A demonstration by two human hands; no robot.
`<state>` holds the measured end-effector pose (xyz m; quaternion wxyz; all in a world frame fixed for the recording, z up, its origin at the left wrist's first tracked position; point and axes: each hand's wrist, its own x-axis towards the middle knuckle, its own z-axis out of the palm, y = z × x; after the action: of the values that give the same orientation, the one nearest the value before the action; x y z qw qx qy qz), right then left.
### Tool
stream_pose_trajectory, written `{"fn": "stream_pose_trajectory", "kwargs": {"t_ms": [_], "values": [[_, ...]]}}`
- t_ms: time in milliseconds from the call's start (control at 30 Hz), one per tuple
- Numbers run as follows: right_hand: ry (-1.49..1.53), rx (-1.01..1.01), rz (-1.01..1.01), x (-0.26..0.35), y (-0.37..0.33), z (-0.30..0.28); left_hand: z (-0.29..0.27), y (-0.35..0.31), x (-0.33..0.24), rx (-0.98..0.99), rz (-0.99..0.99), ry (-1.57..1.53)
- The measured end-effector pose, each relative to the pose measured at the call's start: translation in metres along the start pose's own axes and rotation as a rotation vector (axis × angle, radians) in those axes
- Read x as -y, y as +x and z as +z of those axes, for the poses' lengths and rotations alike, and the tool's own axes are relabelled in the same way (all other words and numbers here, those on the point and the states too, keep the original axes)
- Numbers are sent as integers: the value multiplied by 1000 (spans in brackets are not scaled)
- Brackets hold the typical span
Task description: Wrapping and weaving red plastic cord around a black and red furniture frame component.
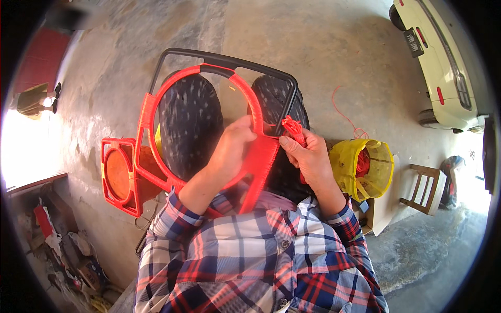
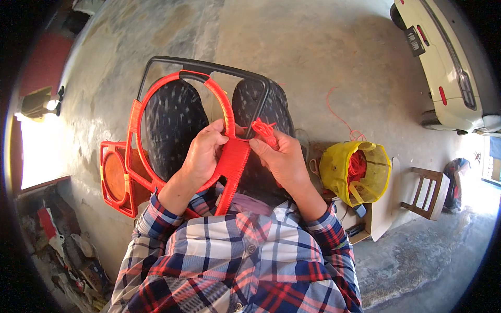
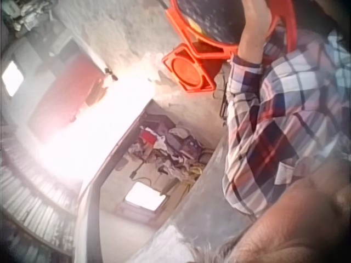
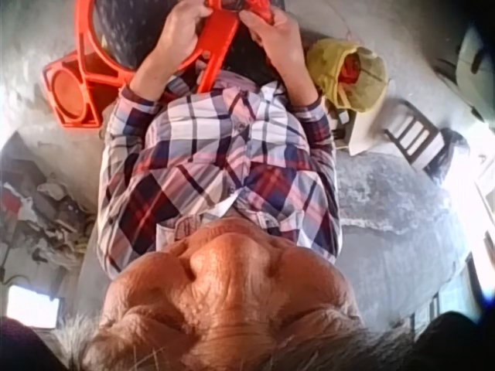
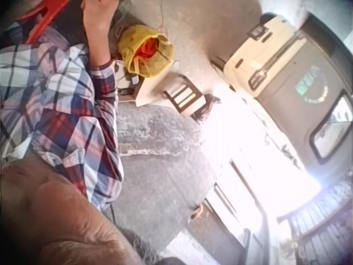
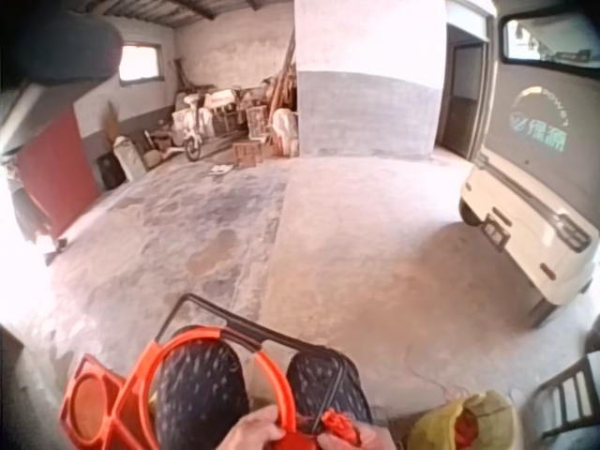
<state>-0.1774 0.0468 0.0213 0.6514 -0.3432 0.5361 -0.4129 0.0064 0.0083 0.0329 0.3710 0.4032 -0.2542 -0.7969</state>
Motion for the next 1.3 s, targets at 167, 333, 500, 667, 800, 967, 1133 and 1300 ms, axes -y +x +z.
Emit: {"fn": "stream_pose_trajectory", "kwargs": {"t_ms": [167, 333, 500, 667, 800, 967, 1133, 1300], "values": [[14, 9, 1, 0, 0, 0, -6, 5, 5, -22, 3, 33], [109, 54, -13, -1, -1, 0, -5, 2, 5, -74, -50, 15], [99, 41, -44, -6, -4, -3, -4, 1, 8, -83, -35, -15], [186, -76, -95, -8, -2, -20, -7, 3, 7, -69, -36, 44], [-50, -20, 33, -9, -8, -35, -6, 2, 5, -59, -31, -9], [-194, -35, 16, -14, -18, -64, -3, 1, 4, -71, -35, -58], [-40, -215, -65, -23, -30, -117, -6, 2, 4, -48, -24, -41], [-383, -407, -51, -18, -27, -114, -5, 3, 5, -40, -36, -44]]}}
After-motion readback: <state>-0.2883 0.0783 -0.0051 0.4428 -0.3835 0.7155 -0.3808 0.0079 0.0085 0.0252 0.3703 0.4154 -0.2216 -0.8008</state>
